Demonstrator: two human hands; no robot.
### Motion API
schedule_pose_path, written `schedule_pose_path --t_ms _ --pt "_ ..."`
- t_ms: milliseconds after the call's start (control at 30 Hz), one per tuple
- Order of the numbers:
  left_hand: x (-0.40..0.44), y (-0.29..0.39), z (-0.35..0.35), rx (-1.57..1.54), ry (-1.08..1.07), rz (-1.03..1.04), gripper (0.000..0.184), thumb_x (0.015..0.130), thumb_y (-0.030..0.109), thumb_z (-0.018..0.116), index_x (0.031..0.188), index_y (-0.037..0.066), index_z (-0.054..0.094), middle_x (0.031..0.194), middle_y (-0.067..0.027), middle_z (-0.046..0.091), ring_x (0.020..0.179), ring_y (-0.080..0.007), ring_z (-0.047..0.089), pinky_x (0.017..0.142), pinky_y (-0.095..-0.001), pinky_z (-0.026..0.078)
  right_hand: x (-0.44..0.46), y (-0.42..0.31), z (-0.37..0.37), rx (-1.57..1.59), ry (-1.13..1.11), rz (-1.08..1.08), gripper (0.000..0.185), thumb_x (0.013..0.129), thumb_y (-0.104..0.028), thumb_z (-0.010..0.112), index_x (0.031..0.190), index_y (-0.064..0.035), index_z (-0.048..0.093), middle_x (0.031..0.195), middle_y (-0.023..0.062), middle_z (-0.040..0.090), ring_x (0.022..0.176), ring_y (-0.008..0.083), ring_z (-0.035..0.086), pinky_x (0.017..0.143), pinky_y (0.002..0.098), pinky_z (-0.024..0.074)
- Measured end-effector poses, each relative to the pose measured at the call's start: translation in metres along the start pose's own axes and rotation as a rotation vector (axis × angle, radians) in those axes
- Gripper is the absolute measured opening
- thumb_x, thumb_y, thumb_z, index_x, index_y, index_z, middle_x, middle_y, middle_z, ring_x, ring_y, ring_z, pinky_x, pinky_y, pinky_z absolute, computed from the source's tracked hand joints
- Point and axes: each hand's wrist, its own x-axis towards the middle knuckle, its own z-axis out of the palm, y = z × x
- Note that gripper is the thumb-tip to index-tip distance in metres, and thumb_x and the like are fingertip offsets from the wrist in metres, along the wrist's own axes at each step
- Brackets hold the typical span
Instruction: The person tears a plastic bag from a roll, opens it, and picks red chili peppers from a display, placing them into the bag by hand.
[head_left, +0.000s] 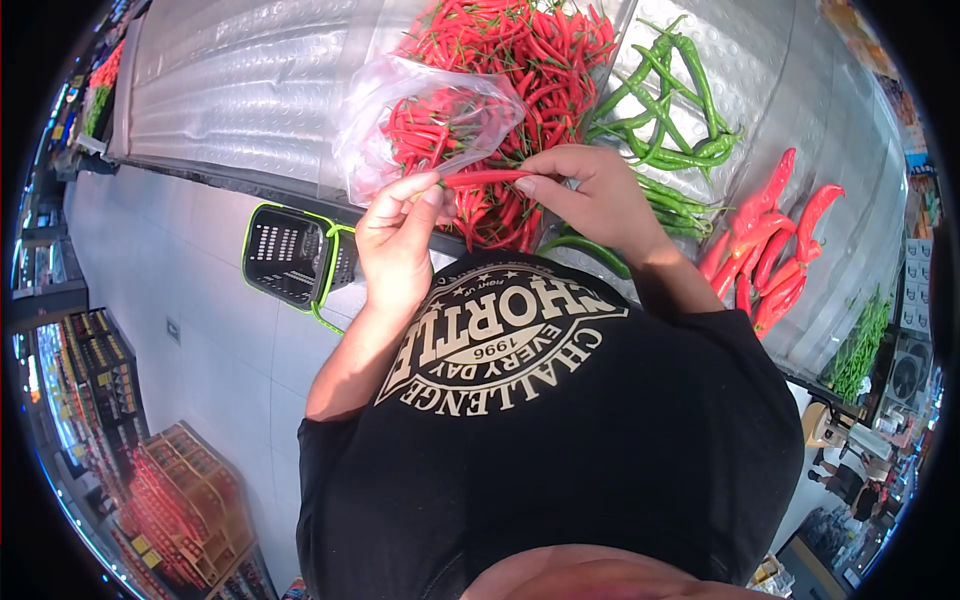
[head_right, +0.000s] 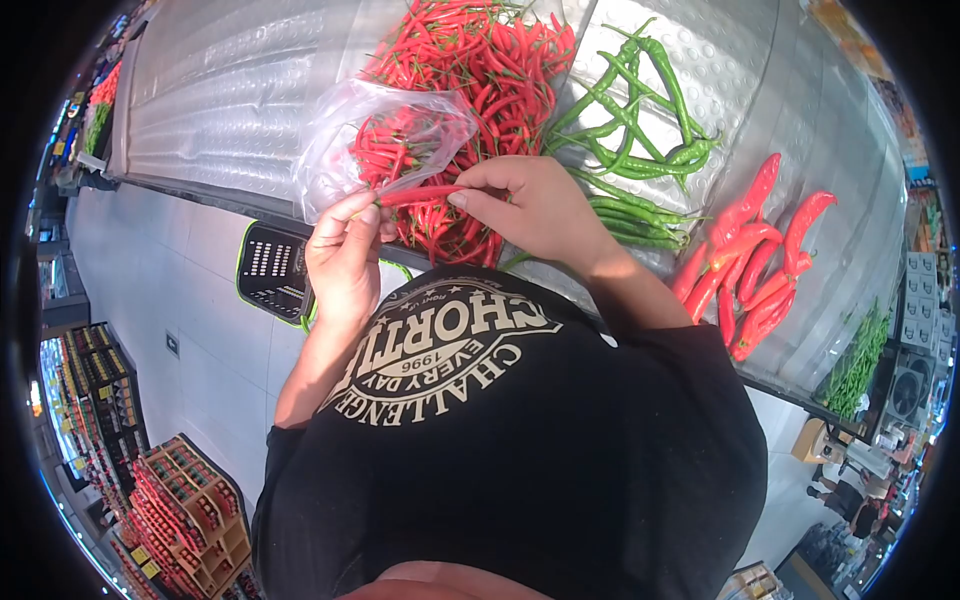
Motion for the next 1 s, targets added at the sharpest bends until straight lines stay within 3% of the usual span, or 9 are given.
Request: schedule_pose_path --t_ms 233,333,500,533,633,667,833,900,1000 --pt "0.002 0.004 0.002 -0.116 0.028 0.056 0.023 0.094 -0.002 0.058 0.117 0.002 0.057 0.088 -0.0068 0.068 0.074 -0.0118 0.063 0.072 -0.0268 0.053 0.01 0.011 -0.002 0.022 0.092 -0.022 0.015 0.089 -0.012 0.067 0.094 0.0023 0.07 0.078 0.0062 0.067 0.072 0.0106 0.06 0.066 0.0259 0.0473" --pt "0.0 0.005 0.003 -0.112 0.043 0.03 0.02 0.097 0.004 0.055 0.116 0.005 0.056 0.086 -0.007 0.064 0.075 -0.013 0.058 0.071 -0.0299 0.048 0.018 0.012 -0.002 -0.13 0.16 -0.014 0.017 0.089 -0.014 0.067 0.093 0.0023 0.07 0.075 0.0054 0.066 0.069 0.0097 0.059 0.063 0.026 0.0468" --pt "0.0 0.001 0.002 -0.093 0.003 0.029 0.012 0.098 0.006 0.055 0.109 0.002 0.057 0.08 -0.0087 0.063 0.07 -0.0139 0.058 0.068 -0.0282 0.048 0.042 0.019 0.013 -0.317 0.301 -0.236 0.017 0.088 -0.019 0.069 0.093 -0.0029 0.072 0.077 0.0094 0.068 0.064 0.0174 0.064 0.058 0.0299 0.0486" --pt "0.0 0.001 0.003 -0.104 0.001 0.027 0.01 0.098 0.005 0.054 0.107 0.002 0.058 0.08 -0.0086 0.063 0.07 -0.0138 0.058 0.068 -0.0279 0.048 0.049 0.023 0.016 -0.373 0.301 -0.264 0.019 0.087 -0.023 0.068 0.095 -0.0064 0.073 0.081 0.0102 0.069 0.069 0.0224 0.066 0.062 0.0323 0.051" --pt "0.0 0.001 0.004 -0.126 -0.005 0.03 0.01 0.098 0.005 0.054 0.106 0.002 0.058 0.079 -0.0086 0.063 0.07 -0.0138 0.057 0.068 -0.0278 0.048 0.063 0.022 0.026 -0.46 0.305 -0.282 0.022 0.088 -0.028 0.067 0.099 -0.0099 0.073 0.084 0.0092 0.07 0.075 0.0235 0.067 0.067 0.0336 0.0526" --pt "0.0 0.002 0.004 -0.137 -0.011 0.03 0.009 0.098 0.005 0.054 0.106 0.002 0.058 0.079 -0.0085 0.063 0.07 -0.0136 0.057 0.068 -0.0282 0.048 0.066 0.02 0.026 -0.459 0.249 -0.191 0.024 0.088 -0.03 0.065 0.103 -0.0124 0.072 0.088 0.0079 0.07 0.08 0.0241 0.067 0.071 0.034 0.0532" --pt "-0.002 0.003 0.001 -0.145 0.01 0.01 0.01 0.098 0.006 0.055 0.106 0.002 0.059 0.081 -0.0084 0.064 0.07 -0.0134 0.058 0.068 -0.0288 0.049 0.103 0.029 -0.002 -0.511 0.364 -0.256 0.024 0.089 -0.029 0.063 0.105 -0.0129 0.07 0.093 0.0071 0.069 0.083 0.0243 0.068 0.074 0.0342 0.0535" --pt "-0.002 0.002 0.002 -0.126 0.009 -0.002 0.01 0.097 0.006 0.055 0.106 0.002 0.059 0.08 -0.0081 0.063 0.07 -0.0135 0.058 0.068 -0.0289 0.049 0.127 0.036 -0.019 -0.62 0.422 -0.225 0.022 0.088 -0.028 0.059 0.101 -0.0138 0.07 0.094 0.0077 0.067 0.091 0.0272 0.066 0.076 0.0414 0.0537" --pt "0.0 0.002 0.004 -0.113 -0.035 0.002 0.01 0.097 0.006 0.056 0.106 0.002 0.059 0.079 -0.0078 0.063 0.07 -0.0134 0.057 0.069 -0.0287 0.049 0.161 0.052 -0.038 -0.817 0.408 -0.206 0.021 0.088 -0.024 0.057 0.101 -0.0141 0.07 0.098 0.0099 0.067 0.096 0.0285 0.065 0.082 0.0424 0.0533"
